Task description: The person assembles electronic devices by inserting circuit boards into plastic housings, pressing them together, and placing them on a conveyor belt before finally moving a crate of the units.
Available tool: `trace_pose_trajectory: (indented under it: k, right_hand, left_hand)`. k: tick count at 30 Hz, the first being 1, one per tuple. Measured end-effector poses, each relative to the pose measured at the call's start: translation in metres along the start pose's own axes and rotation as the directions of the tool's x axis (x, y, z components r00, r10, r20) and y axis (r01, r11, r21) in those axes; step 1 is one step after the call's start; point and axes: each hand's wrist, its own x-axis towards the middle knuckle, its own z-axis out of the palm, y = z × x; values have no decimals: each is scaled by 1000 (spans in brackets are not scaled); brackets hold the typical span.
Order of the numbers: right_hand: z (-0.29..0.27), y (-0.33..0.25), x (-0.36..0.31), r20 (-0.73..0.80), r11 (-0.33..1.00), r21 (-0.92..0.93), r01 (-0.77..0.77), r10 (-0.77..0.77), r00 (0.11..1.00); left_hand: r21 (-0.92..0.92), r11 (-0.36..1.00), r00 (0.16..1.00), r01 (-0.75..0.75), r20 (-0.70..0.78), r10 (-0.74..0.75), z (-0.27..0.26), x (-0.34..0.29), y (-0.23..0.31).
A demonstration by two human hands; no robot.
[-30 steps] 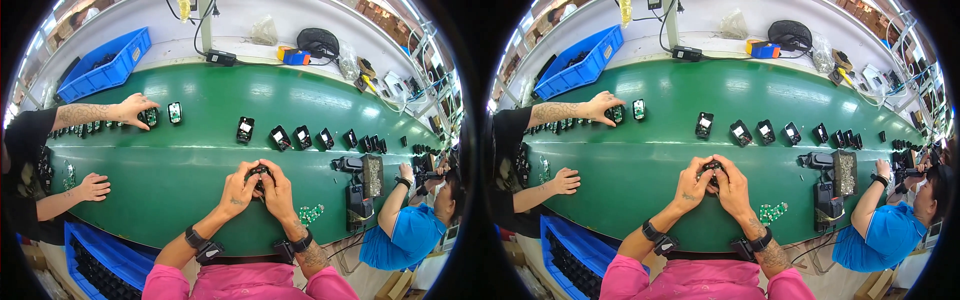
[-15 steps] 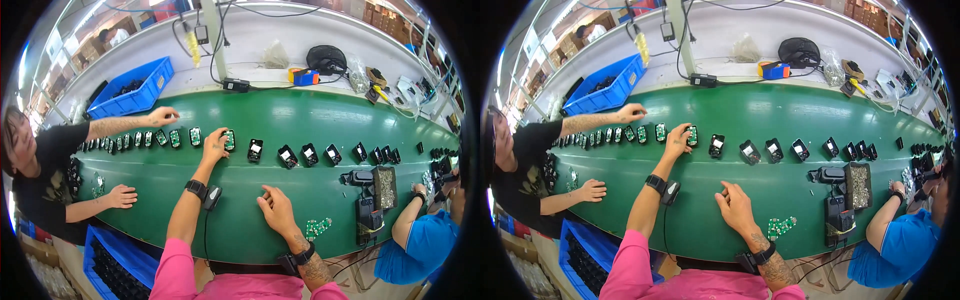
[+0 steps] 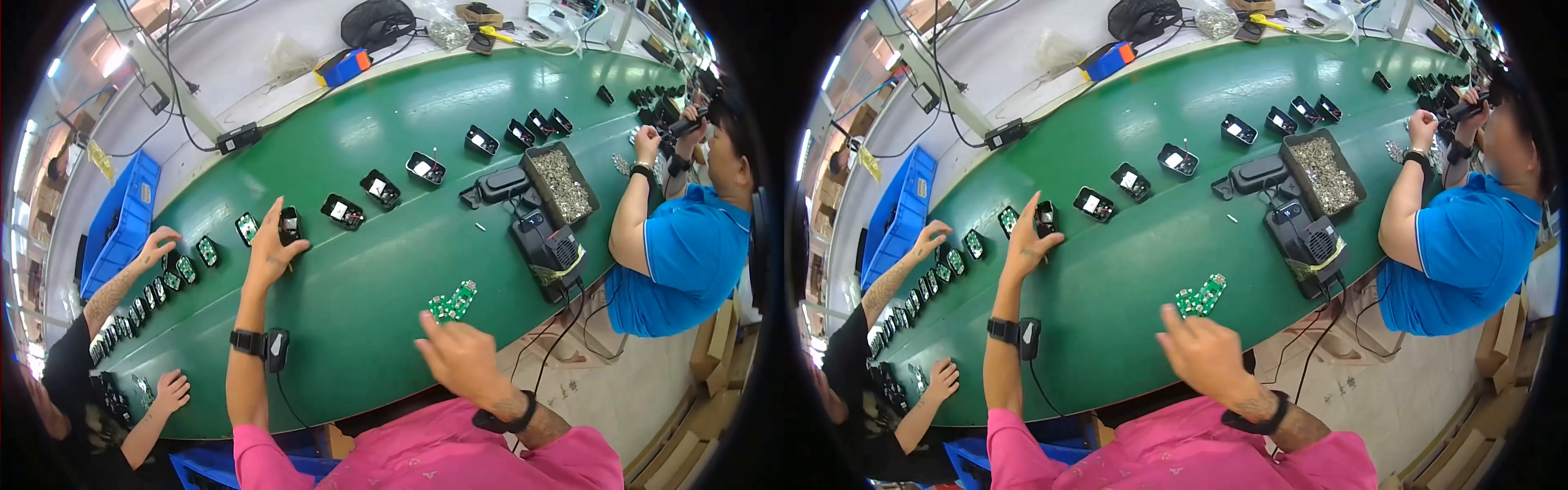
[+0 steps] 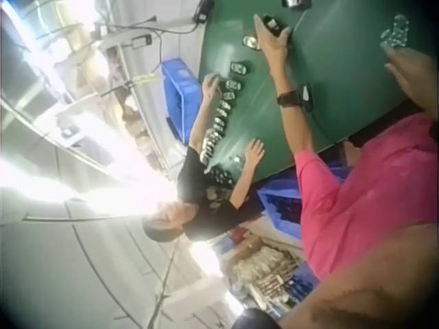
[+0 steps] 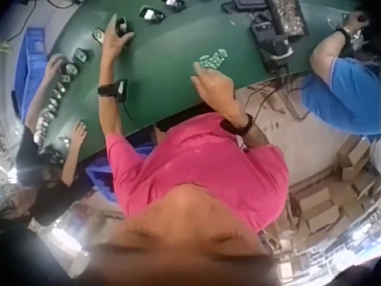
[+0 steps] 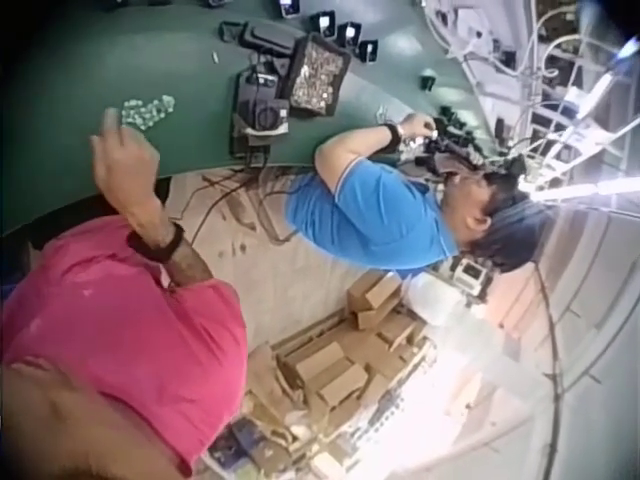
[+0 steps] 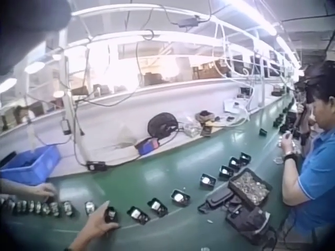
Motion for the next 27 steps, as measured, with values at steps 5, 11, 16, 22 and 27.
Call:
trace_pose_trajectory:
  k: [5,11,16,22,27]
  right_hand:
    - [-6,9,-36,97,992,-124,31,-19,995]
    - [4,-17,-40,250,984,128,127,-156,956]
    - [-7,-17,-11,307,997,73,37,-58,950]
    - [-2,-16,-4,338,980,199,25,-93,936]
    - [7,-3,5,562,712,515,-478,140,815]
  left_hand:
    - [-143,962,970,234,-28,-240,1,-5,7]
    - [-397,894,964,207,-75,-257,0,-45,24]
    - [-478,837,959,264,40,-280,-2,-93,59]
    - [-378,922,992,87,-51,-115,10,-107,52]
    - [-578,786,975,220,102,-198,11,-107,53]
